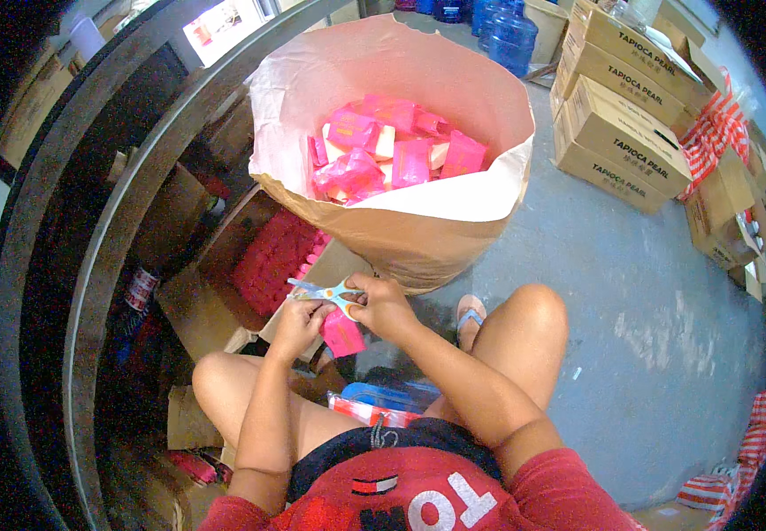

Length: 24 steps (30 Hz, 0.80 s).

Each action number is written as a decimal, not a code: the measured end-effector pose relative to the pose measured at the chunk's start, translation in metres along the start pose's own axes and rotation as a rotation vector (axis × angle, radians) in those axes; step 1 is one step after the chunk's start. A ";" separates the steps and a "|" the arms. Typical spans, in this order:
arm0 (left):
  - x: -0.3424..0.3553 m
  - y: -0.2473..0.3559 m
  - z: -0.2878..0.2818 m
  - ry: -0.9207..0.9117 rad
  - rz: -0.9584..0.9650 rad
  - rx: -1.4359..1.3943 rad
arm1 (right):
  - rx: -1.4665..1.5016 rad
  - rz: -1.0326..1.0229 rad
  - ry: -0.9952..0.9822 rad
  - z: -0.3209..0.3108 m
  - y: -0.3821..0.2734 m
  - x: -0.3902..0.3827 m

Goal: The person sits on the floor and repeatedly picks up pink-wrapped packages from a cardboard box. Using scissors, they cut the plastic wrapping off each package and place the unwrapped items into a large paper bag. The process is repeated for multiple packages.

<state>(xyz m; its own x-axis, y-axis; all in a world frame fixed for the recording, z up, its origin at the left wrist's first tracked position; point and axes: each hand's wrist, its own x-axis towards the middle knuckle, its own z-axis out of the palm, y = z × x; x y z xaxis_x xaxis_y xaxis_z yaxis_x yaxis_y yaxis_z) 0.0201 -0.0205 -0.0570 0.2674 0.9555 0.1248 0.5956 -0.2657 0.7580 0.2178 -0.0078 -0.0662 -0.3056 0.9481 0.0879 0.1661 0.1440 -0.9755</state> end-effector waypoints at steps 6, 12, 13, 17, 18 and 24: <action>0.005 -0.007 0.008 0.123 0.042 -0.128 | 0.355 0.096 0.127 0.008 0.007 0.011; 0.003 -0.011 0.016 -0.067 -0.398 -0.992 | 0.455 0.201 0.180 0.010 0.005 0.003; 0.003 -0.011 0.015 -0.117 -0.459 -1.031 | 0.438 0.207 0.174 0.011 0.006 0.002; 0.001 -0.012 0.008 -0.176 -0.639 -1.060 | 0.460 0.158 0.160 0.015 0.008 -0.001; 0.001 -0.012 0.008 -0.165 -0.614 -1.023 | 0.439 0.141 0.150 0.015 0.008 -0.002; 0.000 -0.017 0.008 -0.040 -0.379 -0.672 | 0.141 0.046 0.013 0.003 -0.002 0.000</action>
<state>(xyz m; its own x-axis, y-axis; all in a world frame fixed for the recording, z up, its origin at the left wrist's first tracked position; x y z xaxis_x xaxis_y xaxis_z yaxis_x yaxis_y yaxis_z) 0.0157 -0.0170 -0.0748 0.1716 0.9568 -0.2345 0.0678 0.2260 0.9718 0.2143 -0.0091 -0.0651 -0.2881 0.9565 0.0446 0.0458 0.0603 -0.9971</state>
